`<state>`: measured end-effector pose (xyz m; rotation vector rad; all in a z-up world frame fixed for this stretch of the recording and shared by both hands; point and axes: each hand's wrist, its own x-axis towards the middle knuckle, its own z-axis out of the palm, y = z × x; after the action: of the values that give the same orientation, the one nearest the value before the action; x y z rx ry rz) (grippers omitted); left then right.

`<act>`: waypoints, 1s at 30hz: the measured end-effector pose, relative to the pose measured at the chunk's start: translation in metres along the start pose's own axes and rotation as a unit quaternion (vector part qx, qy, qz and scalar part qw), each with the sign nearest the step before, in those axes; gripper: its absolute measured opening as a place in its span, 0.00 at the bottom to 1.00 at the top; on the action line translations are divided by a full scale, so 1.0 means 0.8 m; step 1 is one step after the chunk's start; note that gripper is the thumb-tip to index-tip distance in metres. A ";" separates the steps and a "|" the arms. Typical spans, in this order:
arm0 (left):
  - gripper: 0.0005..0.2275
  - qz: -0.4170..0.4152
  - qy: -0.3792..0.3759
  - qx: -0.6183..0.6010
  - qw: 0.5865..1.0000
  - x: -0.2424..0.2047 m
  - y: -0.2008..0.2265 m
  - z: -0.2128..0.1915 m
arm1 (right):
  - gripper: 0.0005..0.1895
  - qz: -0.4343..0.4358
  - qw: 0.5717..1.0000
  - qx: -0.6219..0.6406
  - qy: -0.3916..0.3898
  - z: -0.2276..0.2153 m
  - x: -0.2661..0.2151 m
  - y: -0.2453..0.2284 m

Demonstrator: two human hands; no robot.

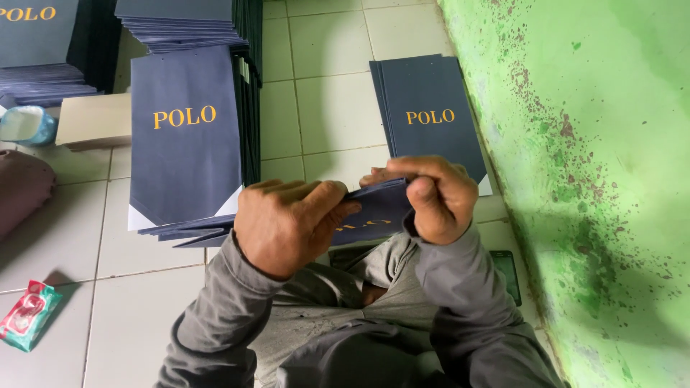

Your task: The person sits on the floor and assembles flat blue paper bags with the word 'POLO' printed in gold. They fold the sides and bottom flaps to form the bag shape, then place the finished bag on a stack. The process is repeated for multiple bags.

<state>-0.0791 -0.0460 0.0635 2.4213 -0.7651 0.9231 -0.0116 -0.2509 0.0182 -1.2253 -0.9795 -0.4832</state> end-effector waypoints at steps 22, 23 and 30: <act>0.12 0.085 -0.055 0.244 0.964 0.055 -0.047 0.111 | 0.05 -0.211 0.766 -0.543 -0.272 -0.101 0.044 0.055; 0.08 0.097 -0.058 0.223 0.968 0.053 -0.054 0.128 | 0.03 -0.193 0.754 -0.560 -0.284 -0.108 0.030 0.073; 0.08 0.065 -0.208 0.232 0.948 0.050 -0.081 0.104 | 0.04 -0.126 0.781 -0.537 -0.293 -0.132 0.035 0.094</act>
<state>0.0253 -0.0578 0.0219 3.0745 -0.9474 0.7029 0.0990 -0.3209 -0.0023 -2.3888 -1.4739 -0.9798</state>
